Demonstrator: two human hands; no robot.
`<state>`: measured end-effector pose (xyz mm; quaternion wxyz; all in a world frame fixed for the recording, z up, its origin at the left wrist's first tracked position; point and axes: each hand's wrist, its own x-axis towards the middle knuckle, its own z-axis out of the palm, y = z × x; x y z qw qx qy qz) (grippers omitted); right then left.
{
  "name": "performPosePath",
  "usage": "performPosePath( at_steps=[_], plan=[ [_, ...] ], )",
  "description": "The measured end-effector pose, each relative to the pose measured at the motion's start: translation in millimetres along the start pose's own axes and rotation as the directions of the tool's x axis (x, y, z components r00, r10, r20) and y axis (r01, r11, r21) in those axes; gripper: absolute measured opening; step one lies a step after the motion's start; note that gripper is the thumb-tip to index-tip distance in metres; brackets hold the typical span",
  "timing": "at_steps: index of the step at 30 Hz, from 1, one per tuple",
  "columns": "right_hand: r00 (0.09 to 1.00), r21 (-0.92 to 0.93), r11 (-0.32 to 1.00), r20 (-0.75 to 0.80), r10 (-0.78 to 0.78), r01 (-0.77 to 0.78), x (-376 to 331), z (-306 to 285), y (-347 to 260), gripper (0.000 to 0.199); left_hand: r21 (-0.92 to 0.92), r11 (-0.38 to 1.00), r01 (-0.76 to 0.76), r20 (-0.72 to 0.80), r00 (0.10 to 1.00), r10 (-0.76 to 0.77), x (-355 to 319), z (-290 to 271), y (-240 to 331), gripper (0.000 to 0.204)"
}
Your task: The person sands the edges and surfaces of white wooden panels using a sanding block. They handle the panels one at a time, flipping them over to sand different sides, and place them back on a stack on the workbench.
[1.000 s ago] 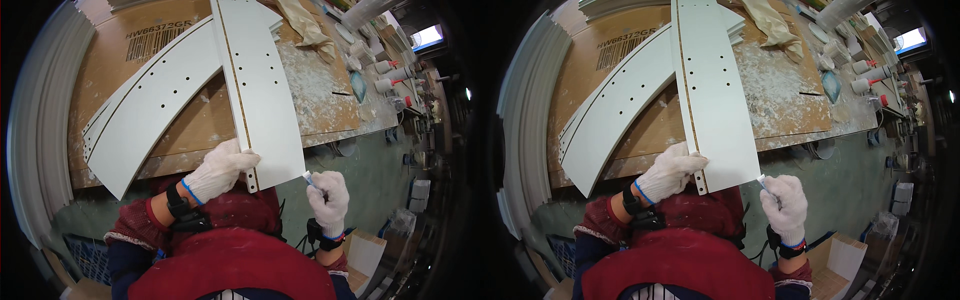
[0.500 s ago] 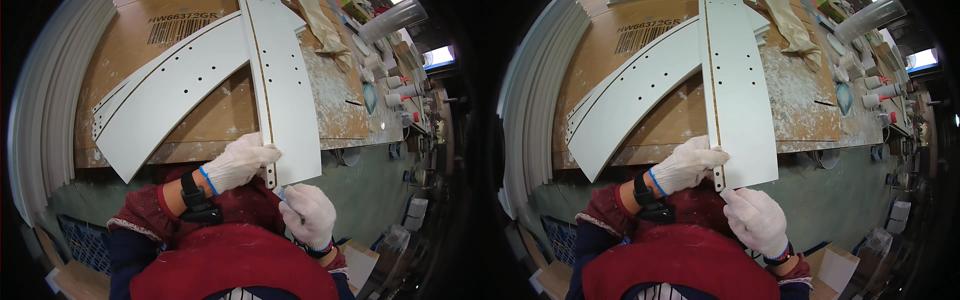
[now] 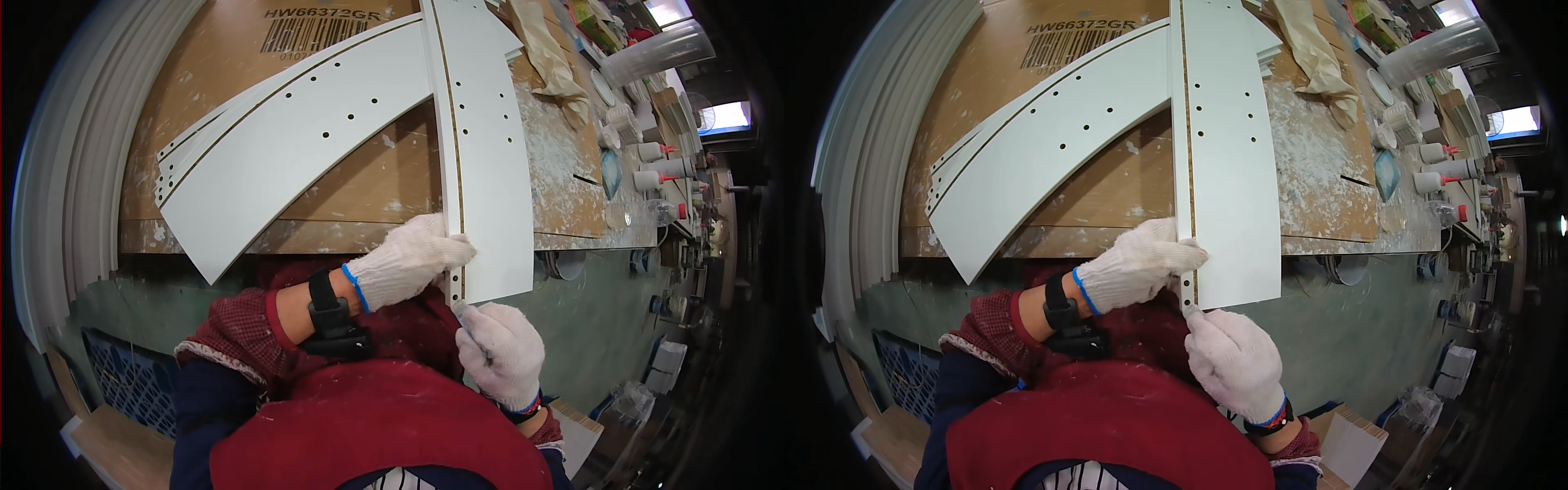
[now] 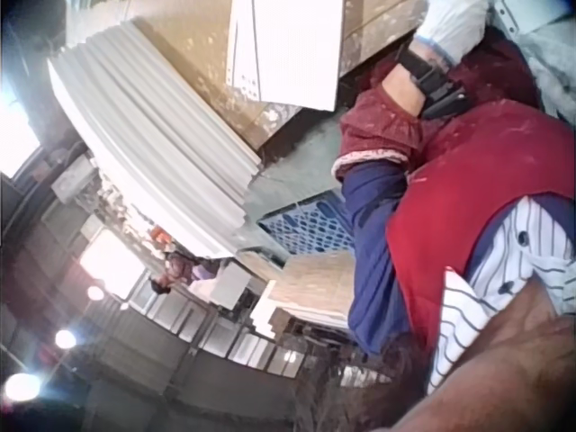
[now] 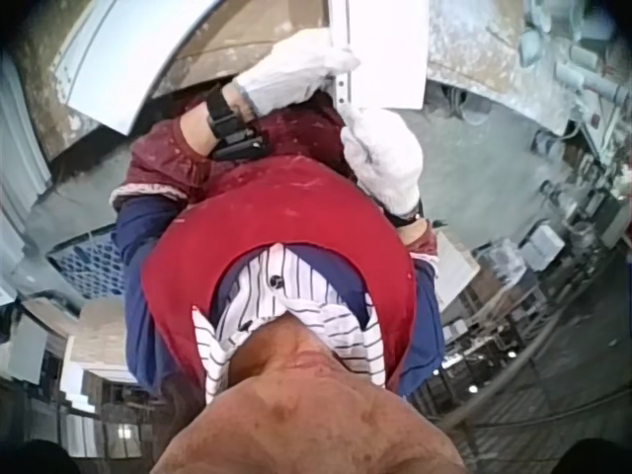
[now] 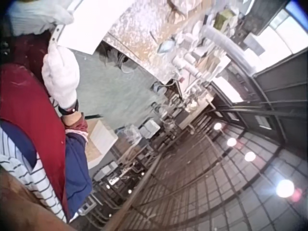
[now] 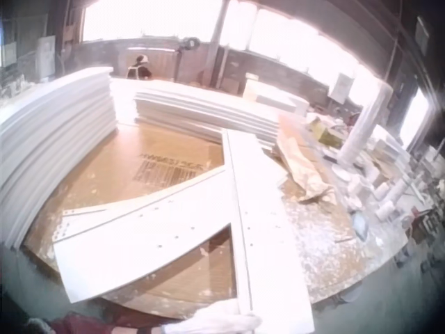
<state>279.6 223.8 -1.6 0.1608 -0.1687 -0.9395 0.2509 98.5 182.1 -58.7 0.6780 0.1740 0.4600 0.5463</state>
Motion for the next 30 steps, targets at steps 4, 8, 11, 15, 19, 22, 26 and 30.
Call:
performPosePath(
  at_steps=[4,8,11,15,19,22,26,30],
  plan=[
    [1.000,-0.036,0.999,-0.011,0.007,-0.007,-3.1,-7.2,-1.8,0.030,0.014,1.000,-0.024,0.039,0.999,0.024,-0.4,-1.4,1.3,0.020],
    [0.998,-0.006,0.998,0.002,-0.063,0.063,-2.0,3.9,1.4,0.034,0.082,0.997,-0.014,0.028,1.000,0.012,0.2,-0.8,4.4,0.019],
    [0.996,0.034,0.996,-0.032,-0.081,0.082,-2.3,0.6,1.9,0.034,0.014,0.999,-0.037,0.067,0.997,0.036,5.2,-5.7,-6.9,0.017],
    [0.999,-0.042,0.999,-0.039,-0.022,0.021,0.4,1.8,-1.2,0.032,-0.034,0.998,-0.046,0.049,0.998,0.048,5.6,-3.4,-8.3,0.015],
    [0.998,0.001,1.000,0.059,0.009,-0.009,-7.9,-4.9,6.4,0.031,-0.053,0.998,-0.042,0.039,0.998,0.044,4.1,-3.4,-8.8,0.017],
    [0.983,0.030,0.996,-0.161,0.085,-0.081,-17.7,-6.5,9.4,0.030,0.036,0.999,-0.011,0.062,0.998,0.009,-1.4,-3.7,3.1,0.019],
    [0.999,0.079,0.997,0.037,0.022,-0.025,-5.6,-8.3,13.8,0.031,-0.019,0.998,-0.064,0.024,0.998,0.064,4.0,-3.3,-9.6,0.019],
    [0.987,0.181,0.983,-0.147,0.071,-0.043,-14.9,-25.2,34.3,0.025,0.042,0.999,0.006,-0.001,1.000,-0.006,-6.7,-4.5,7.2,0.018]
  ],
)
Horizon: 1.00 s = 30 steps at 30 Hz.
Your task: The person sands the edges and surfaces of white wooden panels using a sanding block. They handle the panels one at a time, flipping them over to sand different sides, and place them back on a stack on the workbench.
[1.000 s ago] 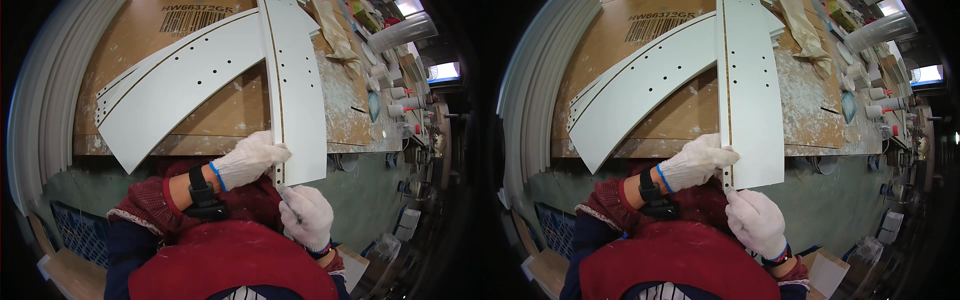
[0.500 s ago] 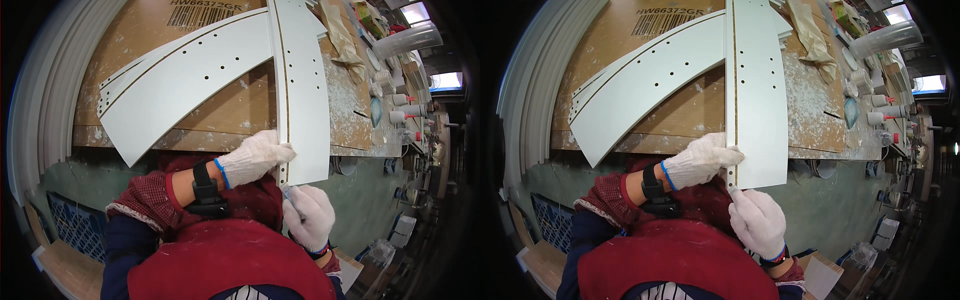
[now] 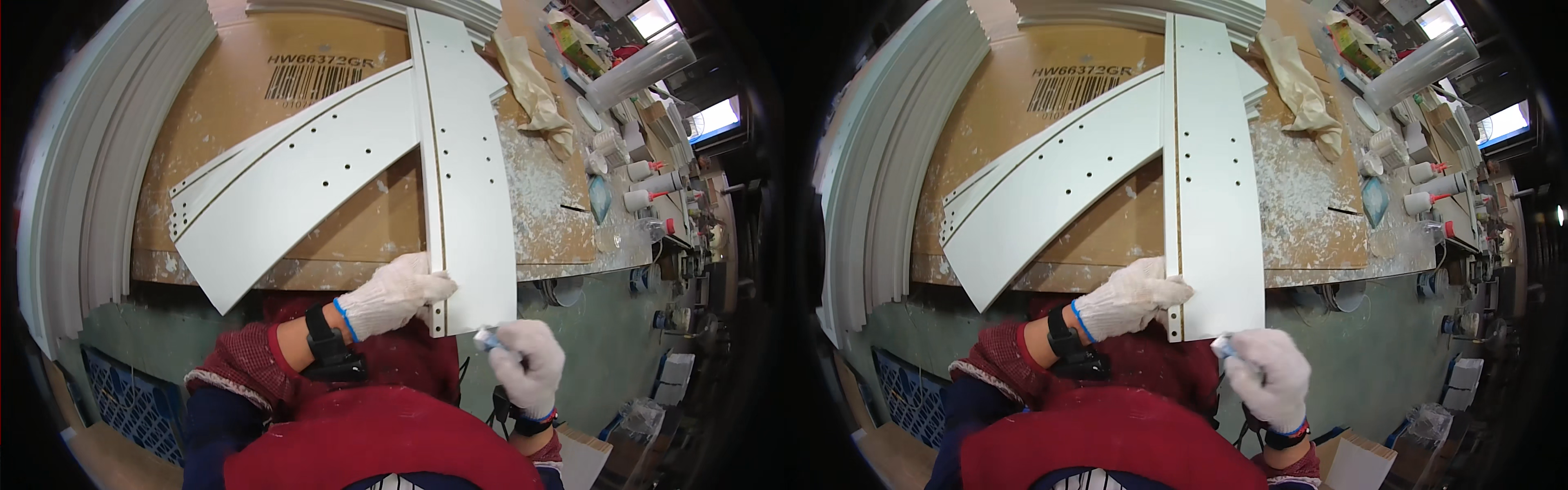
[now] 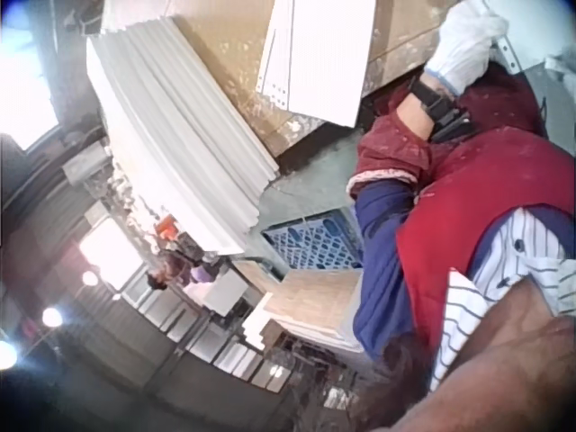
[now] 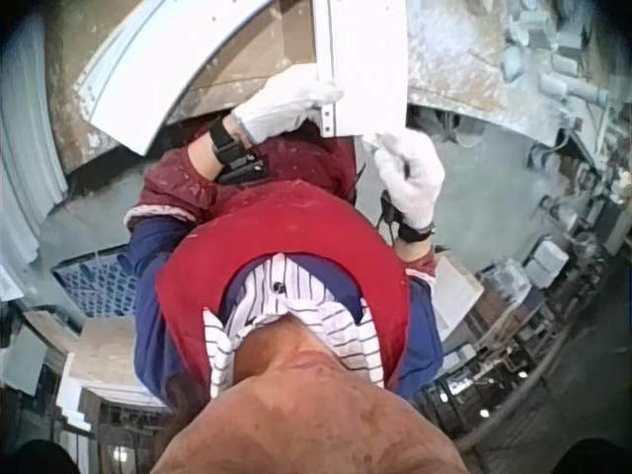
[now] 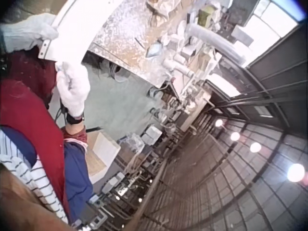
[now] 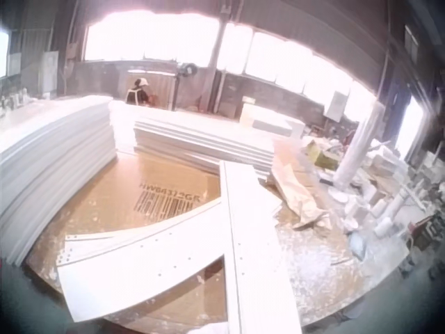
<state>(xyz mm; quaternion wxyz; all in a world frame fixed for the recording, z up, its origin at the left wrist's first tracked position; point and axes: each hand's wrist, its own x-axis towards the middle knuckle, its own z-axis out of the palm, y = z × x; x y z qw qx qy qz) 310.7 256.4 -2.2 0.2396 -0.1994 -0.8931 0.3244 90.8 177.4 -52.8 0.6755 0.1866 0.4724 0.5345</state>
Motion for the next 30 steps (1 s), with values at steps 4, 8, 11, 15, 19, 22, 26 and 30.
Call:
performPosePath(
  at_steps=[4,8,11,15,19,22,26,30],
  plan=[
    [0.898,0.307,0.924,-0.301,0.320,-0.227,-0.6,-19.0,42.0,0.024,0.119,0.989,0.083,-0.049,0.996,-0.077,-13.8,-15.0,7.0,0.014],
    [0.815,0.393,0.856,-0.334,0.473,-0.335,28.0,-20.9,108.7,0.022,0.183,0.978,0.103,-0.119,0.990,-0.082,-40.3,-31.9,8.5,0.018],
    [0.808,0.536,0.780,-0.273,0.522,-0.322,62.4,-11.5,131.2,0.028,0.210,0.974,-0.079,-0.146,0.983,0.111,-61.3,-26.0,13.4,0.033],
    [0.836,0.494,0.767,-0.132,0.532,-0.410,94.0,-11.8,160.4,0.036,0.994,0.034,-0.103,0.038,0.623,0.781,-103.0,-6.1,13.6,0.069],
    [0.877,0.415,0.822,-0.105,0.469,-0.390,102.1,-5.1,187.0,0.043,0.906,-0.399,-0.138,0.359,0.748,0.558,-88.1,29.1,7.0,0.078],
    [0.902,0.142,0.918,-0.181,0.391,-0.369,99.6,2.8,177.3,0.048,0.801,-0.598,0.008,0.438,0.674,0.595,-40.2,36.6,-26.6,0.053],
    [0.964,-0.372,0.920,-0.265,0.020,-0.121,82.1,11.4,159.4,0.047,0.808,-0.584,0.081,0.387,0.675,0.628,-15.5,43.0,-33.7,0.040],
    [0.918,-0.384,0.918,-0.393,-0.060,-0.105,68.7,12.6,147.5,0.041,0.790,-0.605,0.093,0.403,0.665,0.629,-18.2,43.2,-35.1,0.040]
  ],
)
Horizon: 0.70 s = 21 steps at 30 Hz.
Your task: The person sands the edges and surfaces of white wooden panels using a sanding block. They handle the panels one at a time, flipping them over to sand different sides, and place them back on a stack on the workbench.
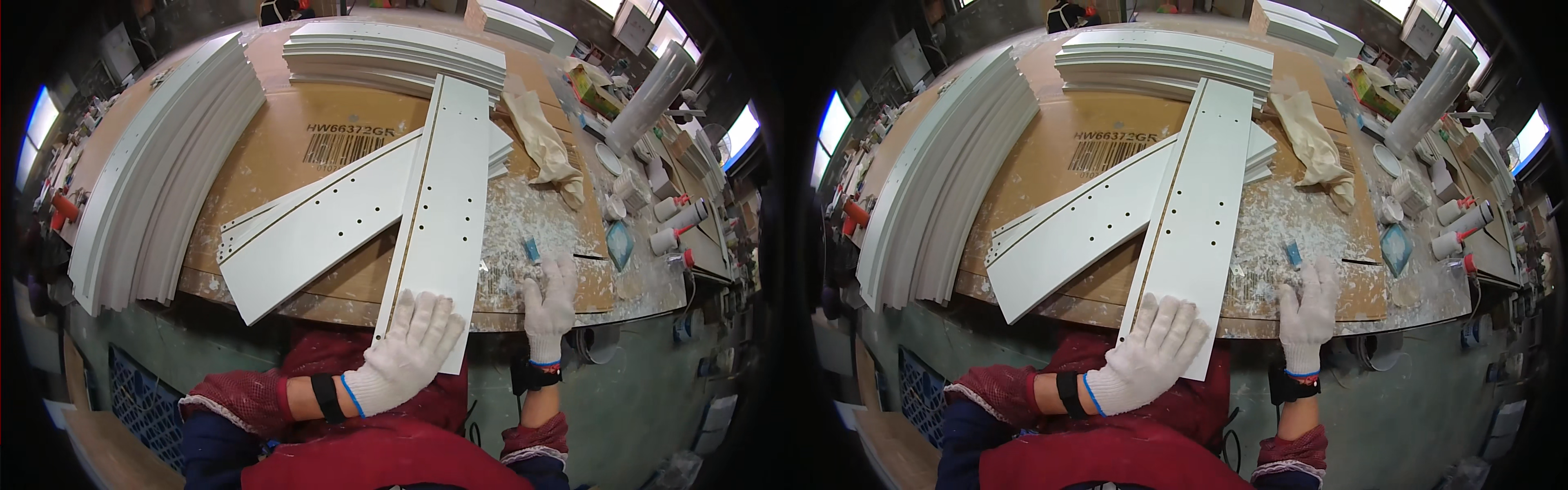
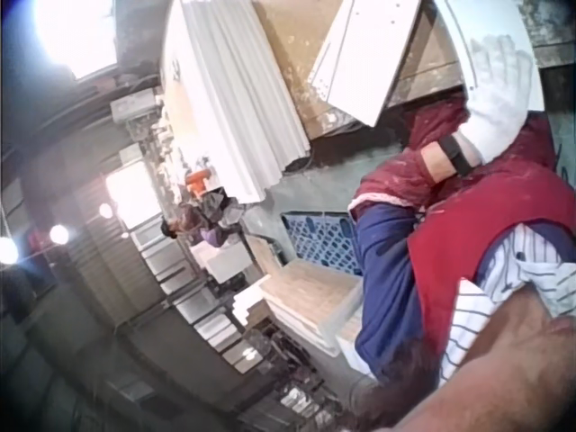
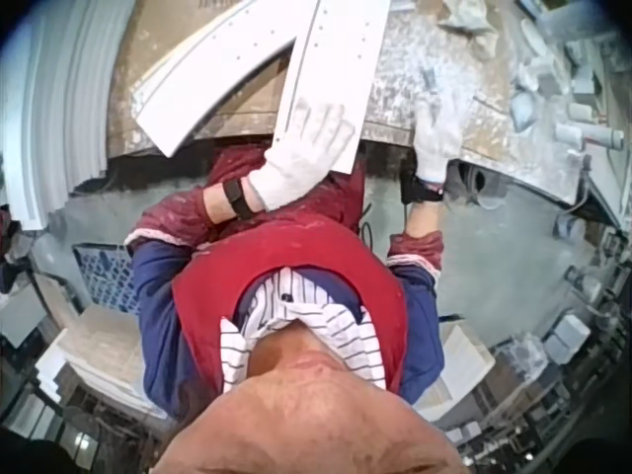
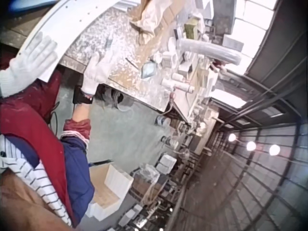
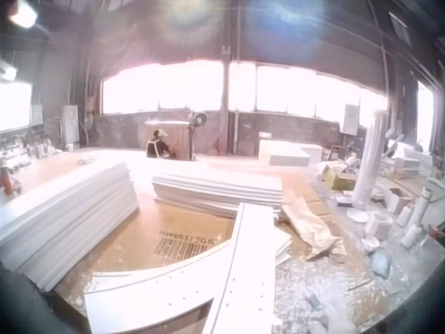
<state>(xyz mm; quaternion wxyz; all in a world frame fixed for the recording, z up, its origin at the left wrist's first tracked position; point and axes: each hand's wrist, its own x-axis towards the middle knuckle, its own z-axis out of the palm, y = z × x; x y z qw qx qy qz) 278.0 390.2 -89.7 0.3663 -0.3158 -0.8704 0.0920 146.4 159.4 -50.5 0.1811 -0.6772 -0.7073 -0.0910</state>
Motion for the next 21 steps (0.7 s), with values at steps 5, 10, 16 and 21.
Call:
performPosePath(
  at_steps=[5,10,16,21],
  plan=[
    [0.868,0.658,0.575,0.436,0.235,-0.486,-9.3,-0.8,-34.2,0.032,-0.068,0.998,0.014,-0.097,0.995,-0.020,-16.4,-8.8,-12.2,0.039],
    [0.642,0.642,0.056,0.766,-0.028,-0.764,0.8,30.5,-96.1,0.040,-0.331,0.937,0.109,-0.141,0.976,-0.164,-47.6,-42.6,-30.1,0.051],
    [0.503,0.538,0.101,0.829,-0.246,-0.837,9.3,56.3,-134.4,0.044,-0.944,0.064,0.323,0.129,0.542,-0.831,-115.9,-76.6,-31.7,0.054],
    [0.595,0.538,0.537,0.800,-0.082,-0.650,28.7,36.0,-132.1,0.033,-0.982,-0.164,0.095,0.181,0.213,-0.960,-163.4,-71.6,-39.0,0.026]
  ],
)
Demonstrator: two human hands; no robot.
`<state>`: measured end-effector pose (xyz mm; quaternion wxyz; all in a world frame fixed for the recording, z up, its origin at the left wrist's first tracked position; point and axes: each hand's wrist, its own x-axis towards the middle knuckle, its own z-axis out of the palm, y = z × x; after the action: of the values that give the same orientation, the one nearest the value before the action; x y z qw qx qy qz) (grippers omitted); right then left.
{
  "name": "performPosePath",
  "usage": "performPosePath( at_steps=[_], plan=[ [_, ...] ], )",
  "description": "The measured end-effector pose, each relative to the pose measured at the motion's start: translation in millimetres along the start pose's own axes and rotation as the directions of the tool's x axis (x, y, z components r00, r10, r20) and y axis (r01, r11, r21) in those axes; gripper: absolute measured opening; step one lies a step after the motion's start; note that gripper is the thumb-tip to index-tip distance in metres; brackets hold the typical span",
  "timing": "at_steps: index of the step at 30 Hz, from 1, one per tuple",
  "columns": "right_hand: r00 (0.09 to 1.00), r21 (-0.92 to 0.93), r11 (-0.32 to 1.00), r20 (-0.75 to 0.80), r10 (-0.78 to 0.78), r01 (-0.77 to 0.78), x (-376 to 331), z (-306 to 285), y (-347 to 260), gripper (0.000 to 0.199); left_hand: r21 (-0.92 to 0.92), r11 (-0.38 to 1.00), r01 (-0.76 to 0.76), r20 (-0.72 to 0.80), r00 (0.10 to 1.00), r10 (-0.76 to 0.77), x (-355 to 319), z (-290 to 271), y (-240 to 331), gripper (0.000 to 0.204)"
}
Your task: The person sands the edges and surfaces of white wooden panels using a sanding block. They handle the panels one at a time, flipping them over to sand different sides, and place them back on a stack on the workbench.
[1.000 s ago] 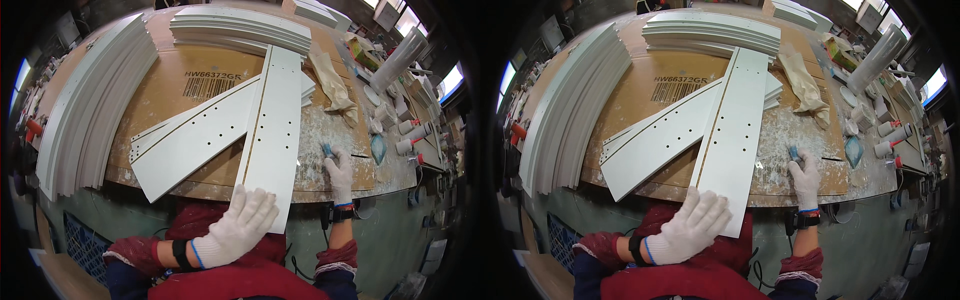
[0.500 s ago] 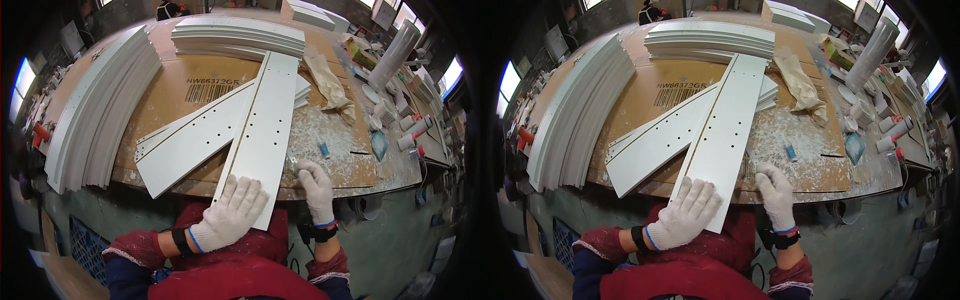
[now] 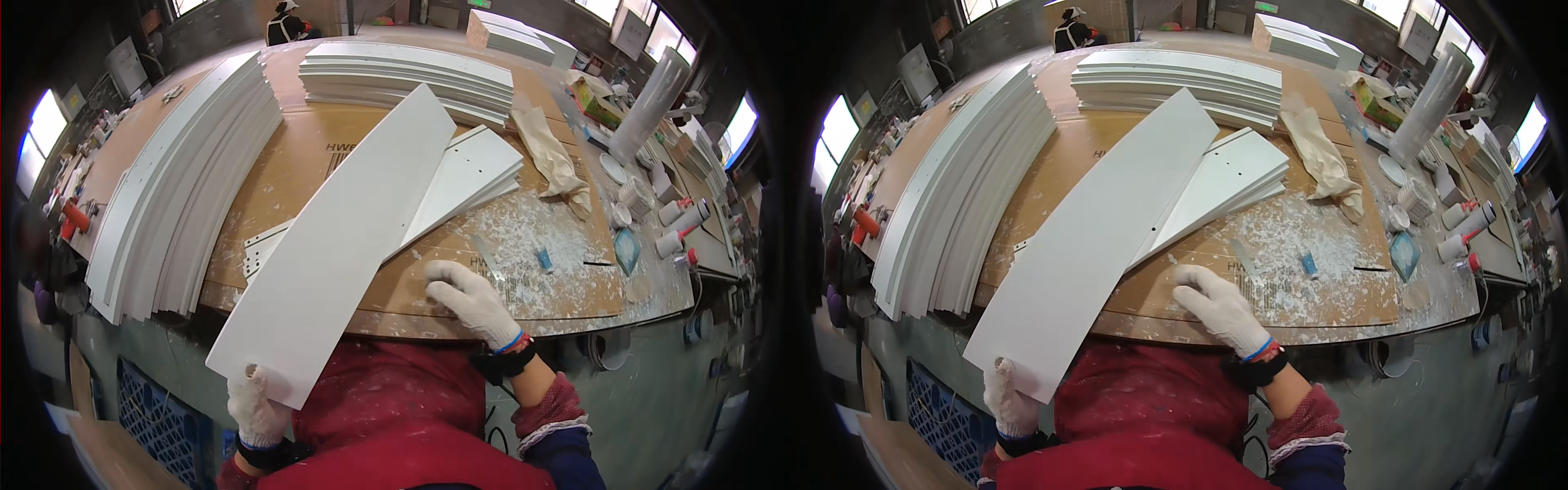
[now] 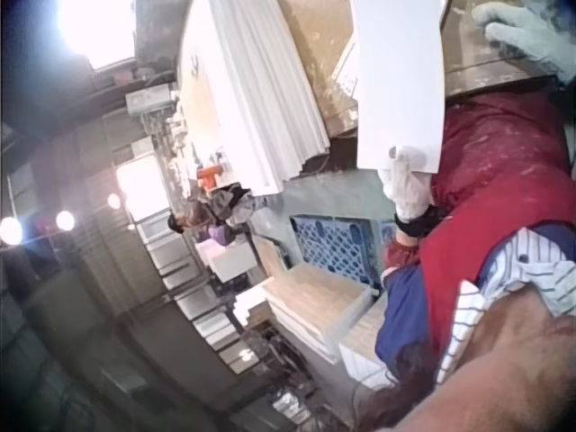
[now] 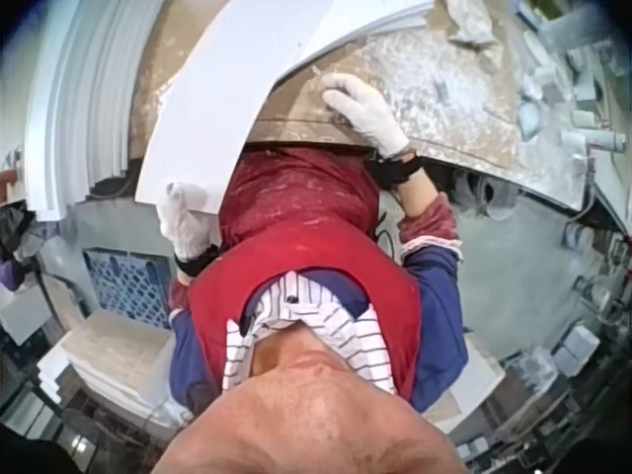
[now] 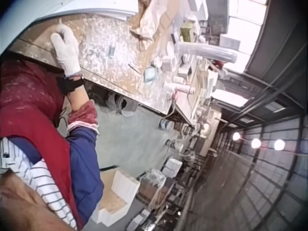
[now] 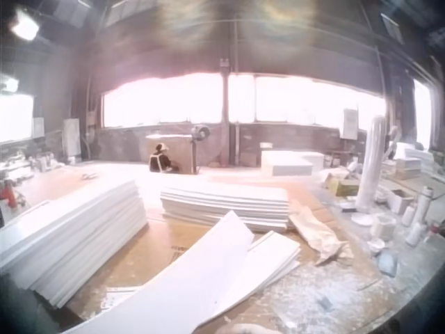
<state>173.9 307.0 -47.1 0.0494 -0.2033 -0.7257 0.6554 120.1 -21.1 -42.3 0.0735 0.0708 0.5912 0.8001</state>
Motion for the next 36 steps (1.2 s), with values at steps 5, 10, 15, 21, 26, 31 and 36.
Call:
performPosePath(
  at_steps=[5,10,15,21,26,31,36],
  plan=[
    [0.983,0.010,0.997,-0.170,0.072,-0.071,2.7,-47.7,5.6,0.030,-0.268,0.946,0.185,-0.131,0.965,-0.226,-3.5,-14.8,-12.1,0.029],
    [0.917,-0.600,0.797,-0.273,-0.290,0.073,8.5,-80.3,16.1,0.025,-0.405,0.834,0.375,-0.114,0.884,-0.453,-0.9,-44.1,-28.6,0.035],
    [0.800,-0.859,0.478,-0.412,-0.437,-0.182,-0.9,-124.2,27.2,0.019,-0.508,0.753,0.418,0.008,0.877,-0.481,8.3,-38.1,-23.0,0.050],
    [0.923,-0.937,0.343,-0.184,-0.337,-0.062,12.6,-75.5,25.5,0.025,-0.557,0.684,0.471,-0.027,0.813,-0.582,17.1,-33.4,-20.6,0.040],
    [0.923,-0.927,0.362,-0.224,-0.313,-0.102,38.6,-53.7,20.8,0.024,-0.446,0.733,0.514,-0.306,0.682,-0.664,-0.4,-70.8,-57.0,0.017],
    [0.943,-0.873,0.456,-0.279,-0.182,-0.171,43.2,-56.9,28.5,0.019,-0.371,0.759,0.535,-0.124,0.781,-0.612,9.8,-63.5,-42.6,0.018],
    [0.979,-0.869,0.469,-0.199,-0.041,-0.157,47.2,-60.9,27.8,0.018,-0.316,0.815,0.485,-0.241,0.790,-0.564,15.0,-46.2,-33.3,0.029]
  ],
)
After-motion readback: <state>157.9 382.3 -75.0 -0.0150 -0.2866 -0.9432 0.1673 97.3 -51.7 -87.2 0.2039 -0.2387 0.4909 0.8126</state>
